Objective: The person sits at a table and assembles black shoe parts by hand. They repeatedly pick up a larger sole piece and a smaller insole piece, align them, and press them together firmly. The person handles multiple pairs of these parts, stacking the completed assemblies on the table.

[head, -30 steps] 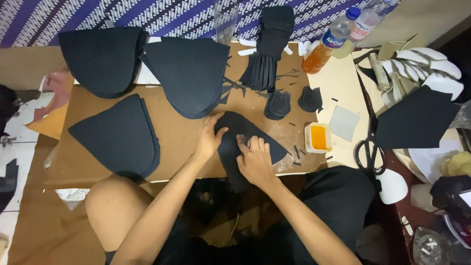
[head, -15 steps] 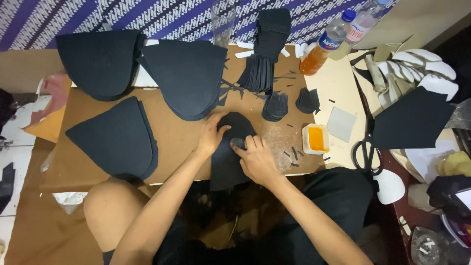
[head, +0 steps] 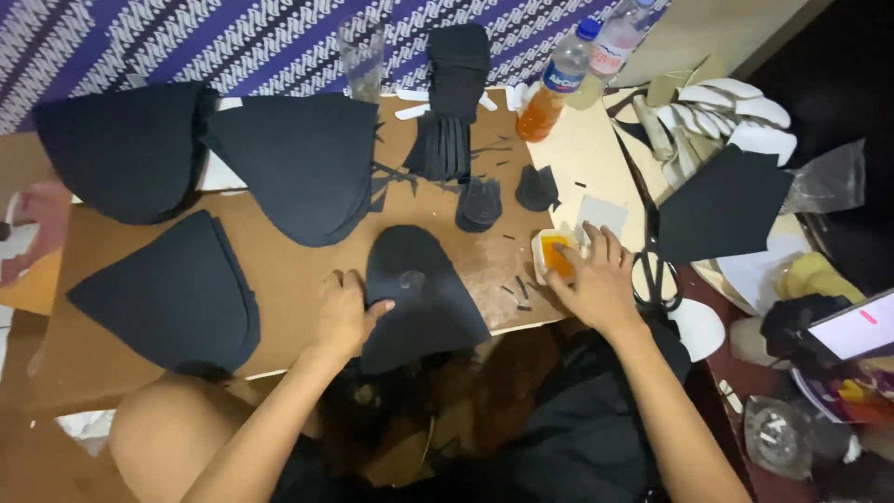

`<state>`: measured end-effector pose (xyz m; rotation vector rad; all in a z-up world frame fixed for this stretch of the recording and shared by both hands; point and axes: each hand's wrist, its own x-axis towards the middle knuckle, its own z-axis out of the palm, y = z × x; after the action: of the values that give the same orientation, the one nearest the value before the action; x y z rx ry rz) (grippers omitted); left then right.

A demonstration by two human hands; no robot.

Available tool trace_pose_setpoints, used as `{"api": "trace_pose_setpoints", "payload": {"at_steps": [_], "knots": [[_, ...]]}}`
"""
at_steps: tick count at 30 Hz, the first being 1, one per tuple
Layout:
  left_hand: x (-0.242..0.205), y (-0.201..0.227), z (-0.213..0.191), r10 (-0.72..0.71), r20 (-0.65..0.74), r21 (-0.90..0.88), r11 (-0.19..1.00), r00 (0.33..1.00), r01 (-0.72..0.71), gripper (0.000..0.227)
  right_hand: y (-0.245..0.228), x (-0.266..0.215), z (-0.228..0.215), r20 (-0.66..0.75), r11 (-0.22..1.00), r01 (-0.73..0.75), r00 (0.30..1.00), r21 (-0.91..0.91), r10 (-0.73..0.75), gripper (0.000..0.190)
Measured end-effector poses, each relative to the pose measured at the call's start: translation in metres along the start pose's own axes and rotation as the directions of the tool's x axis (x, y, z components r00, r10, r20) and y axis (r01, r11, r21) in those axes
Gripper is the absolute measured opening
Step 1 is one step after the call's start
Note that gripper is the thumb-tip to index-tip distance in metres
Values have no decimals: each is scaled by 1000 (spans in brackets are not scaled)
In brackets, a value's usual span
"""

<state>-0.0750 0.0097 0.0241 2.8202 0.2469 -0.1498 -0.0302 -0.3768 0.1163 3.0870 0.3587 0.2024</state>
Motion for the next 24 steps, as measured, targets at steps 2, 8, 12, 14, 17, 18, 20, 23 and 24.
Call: {"api": "trace_pose_setpoints", "payload": {"at_steps": [2, 8, 12, 14, 17, 18, 20, 23, 24], "knots": [[-1, 3, 7, 10, -8, 13, 1000, 1000, -10, 74, -4, -2, -7, 45, 1000, -13, 999, 13, 13, 51], [3, 19, -3, -92, 84, -181, 978, 992, 106, 67, -4, 9, 3, 221, 994, -106, 970, 14, 100, 61], [19, -1, 18, -126, 127, -458, 872, 984, 171, 49, -5, 7, 4, 228, 993, -108, 969, 37, 97, 53], [33, -13, 44, -123, 101, -558, 814, 987, 159, 40, 0, -3, 0, 87, 992, -98, 992, 84, 91, 50], [41, -15, 47, -127, 63, -691, 710, 990, 135, 33, 2, -18, -9, -116, 993, -64, 990, 95, 75, 44], [41, -14, 42, -128, 48, -729, 673, 991, 123, 35, 1, -24, -12, -179, 997, -50, 982, 59, 59, 40], [39, -6, 30, -130, 57, -734, 666, 990, 130, 33, 7, -30, 0, -161, 999, -39, 986, 36, 44, 46], [27, 9, -4, -90, 60, -727, 678, 994, 106, 38, 6, -35, -2, -189, 999, -36, 981, 34, 42, 45], [22, 14, -18, -52, 58, -713, 697, 997, 78, 45, 3, -36, -6, -233, 997, -41, 971, 59, 54, 37]]}}
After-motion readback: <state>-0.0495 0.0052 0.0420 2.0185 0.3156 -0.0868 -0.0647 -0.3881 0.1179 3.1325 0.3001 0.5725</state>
